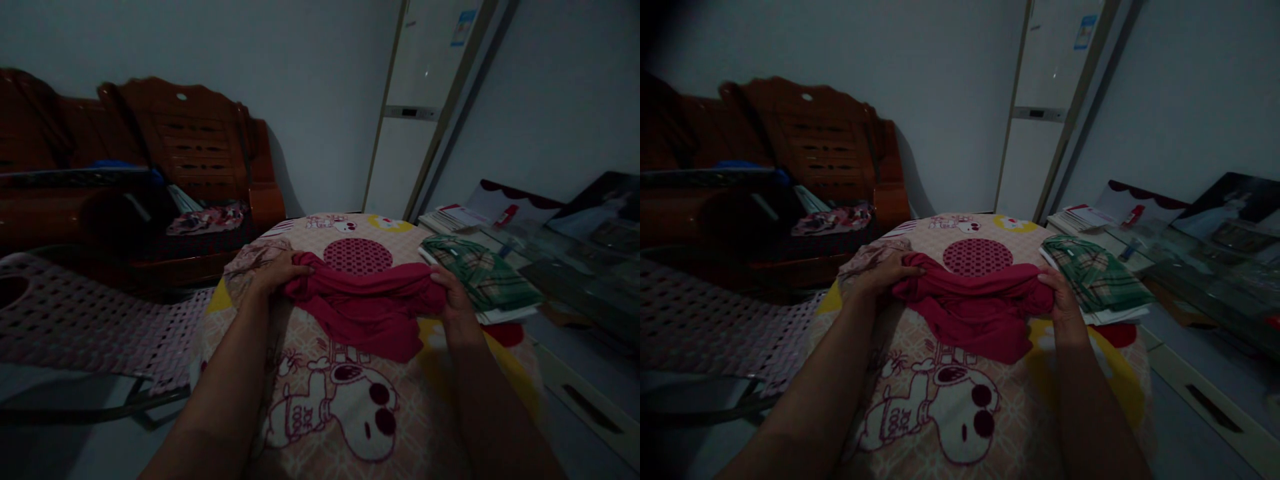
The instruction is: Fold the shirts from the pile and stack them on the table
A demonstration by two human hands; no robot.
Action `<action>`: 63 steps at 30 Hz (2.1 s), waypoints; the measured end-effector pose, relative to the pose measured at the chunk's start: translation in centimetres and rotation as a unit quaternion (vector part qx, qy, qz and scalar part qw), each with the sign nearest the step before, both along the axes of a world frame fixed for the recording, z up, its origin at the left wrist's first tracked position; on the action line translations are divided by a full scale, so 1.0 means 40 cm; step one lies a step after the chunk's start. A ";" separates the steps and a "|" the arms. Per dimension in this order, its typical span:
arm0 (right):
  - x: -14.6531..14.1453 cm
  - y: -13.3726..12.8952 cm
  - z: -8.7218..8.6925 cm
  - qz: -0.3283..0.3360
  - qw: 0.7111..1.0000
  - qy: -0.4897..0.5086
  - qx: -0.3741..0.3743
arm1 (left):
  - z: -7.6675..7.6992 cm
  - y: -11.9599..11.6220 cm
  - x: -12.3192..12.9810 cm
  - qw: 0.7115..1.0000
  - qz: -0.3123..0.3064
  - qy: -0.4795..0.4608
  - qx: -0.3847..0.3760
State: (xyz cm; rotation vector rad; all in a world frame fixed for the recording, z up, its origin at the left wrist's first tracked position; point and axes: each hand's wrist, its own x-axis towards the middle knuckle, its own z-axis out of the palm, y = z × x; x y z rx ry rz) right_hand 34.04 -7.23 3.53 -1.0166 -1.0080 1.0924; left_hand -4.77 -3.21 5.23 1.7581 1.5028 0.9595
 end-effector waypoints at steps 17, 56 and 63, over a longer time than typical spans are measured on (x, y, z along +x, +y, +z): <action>0.032 -0.028 0.012 0.056 0.998 -0.013 -0.026 | 0.112 -0.101 0.007 0.991 -0.091 0.086 0.050; 0.058 0.044 -0.143 0.091 0.987 0.072 -0.116 | -0.042 -0.040 -0.191 0.834 0.526 0.140 0.086; 0.056 0.041 -0.140 0.084 0.988 0.062 -0.109 | -0.043 -0.025 -0.156 0.865 0.458 0.165 0.122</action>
